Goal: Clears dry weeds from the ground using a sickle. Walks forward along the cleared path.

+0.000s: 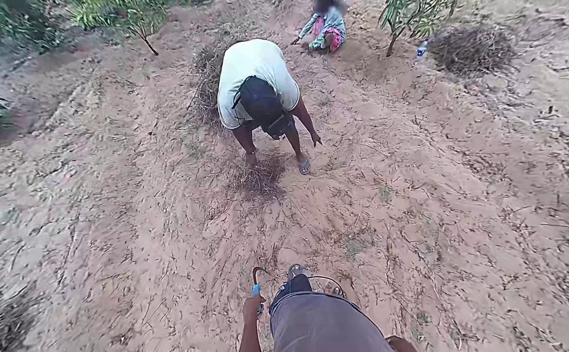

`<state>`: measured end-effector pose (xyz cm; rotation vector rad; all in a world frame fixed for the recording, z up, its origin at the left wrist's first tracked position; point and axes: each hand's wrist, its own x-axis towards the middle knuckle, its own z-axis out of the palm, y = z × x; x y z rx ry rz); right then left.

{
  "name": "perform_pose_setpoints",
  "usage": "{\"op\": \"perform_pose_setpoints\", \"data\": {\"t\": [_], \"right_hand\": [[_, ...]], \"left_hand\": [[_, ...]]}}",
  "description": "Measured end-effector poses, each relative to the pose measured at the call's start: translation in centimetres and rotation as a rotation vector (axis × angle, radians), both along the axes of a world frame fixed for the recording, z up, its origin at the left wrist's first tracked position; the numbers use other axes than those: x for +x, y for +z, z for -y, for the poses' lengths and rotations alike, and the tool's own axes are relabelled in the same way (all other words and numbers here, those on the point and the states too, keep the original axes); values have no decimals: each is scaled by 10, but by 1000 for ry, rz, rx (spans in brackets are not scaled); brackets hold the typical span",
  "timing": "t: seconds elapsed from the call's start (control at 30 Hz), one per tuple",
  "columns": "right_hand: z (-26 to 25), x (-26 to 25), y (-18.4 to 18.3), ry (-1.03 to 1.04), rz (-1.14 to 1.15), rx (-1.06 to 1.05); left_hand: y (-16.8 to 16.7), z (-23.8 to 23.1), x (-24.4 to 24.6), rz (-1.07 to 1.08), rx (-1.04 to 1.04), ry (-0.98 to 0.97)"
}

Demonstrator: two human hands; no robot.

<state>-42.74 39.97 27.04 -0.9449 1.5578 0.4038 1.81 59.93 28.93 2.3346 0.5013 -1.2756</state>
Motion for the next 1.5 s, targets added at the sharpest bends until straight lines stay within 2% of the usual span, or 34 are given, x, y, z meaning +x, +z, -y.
{"op": "perform_pose_setpoints", "data": {"t": [0.1, 0.2, 0.37, 0.57, 0.63, 0.8, 0.87, 0.97, 1.03, 1.13, 1.23, 1.4, 1.5], "right_hand": [[19, 46, 7, 58, 12, -31], [33, 83, 19, 68, 62, -87], [32, 117, 22, 92, 79, -113], [2, 103, 30, 213, -37, 45], [5, 96, 29, 223, -109, 87], [18, 78, 31, 13, -136, 29], [21, 80, 39, -58, -100, -30], [20, 86, 42, -63, -85, -52], [16, 94, 40, -21, -67, -31], [10, 108, 36, 79, -50, 9], [2, 121, 31, 93, -31, 15], [3, 131, 26, 110, -1, 10], [-1, 131, 22, 27, 7, -24]], "left_hand": [[1, 14, 32, 41, -29, -25], [1, 15, 57, 51, 3, -130], [-16, 15, 86, 3, 61, -166], [-23, -32, 61, -44, -25, -65], [-16, -53, 48, -54, 28, -125], [0, -97, 32, -136, 154, -330], [2, -106, 36, -156, 158, -354], [-16, -114, 49, -131, 185, -304], [-22, -107, 65, -105, 217, -274], [-7, -85, 83, -52, 171, -204], [-8, -68, 101, 18, 97, -172], [-12, -34, 124, 76, 69, -285], [-12, -20, 132, 69, 98, -402]]}}
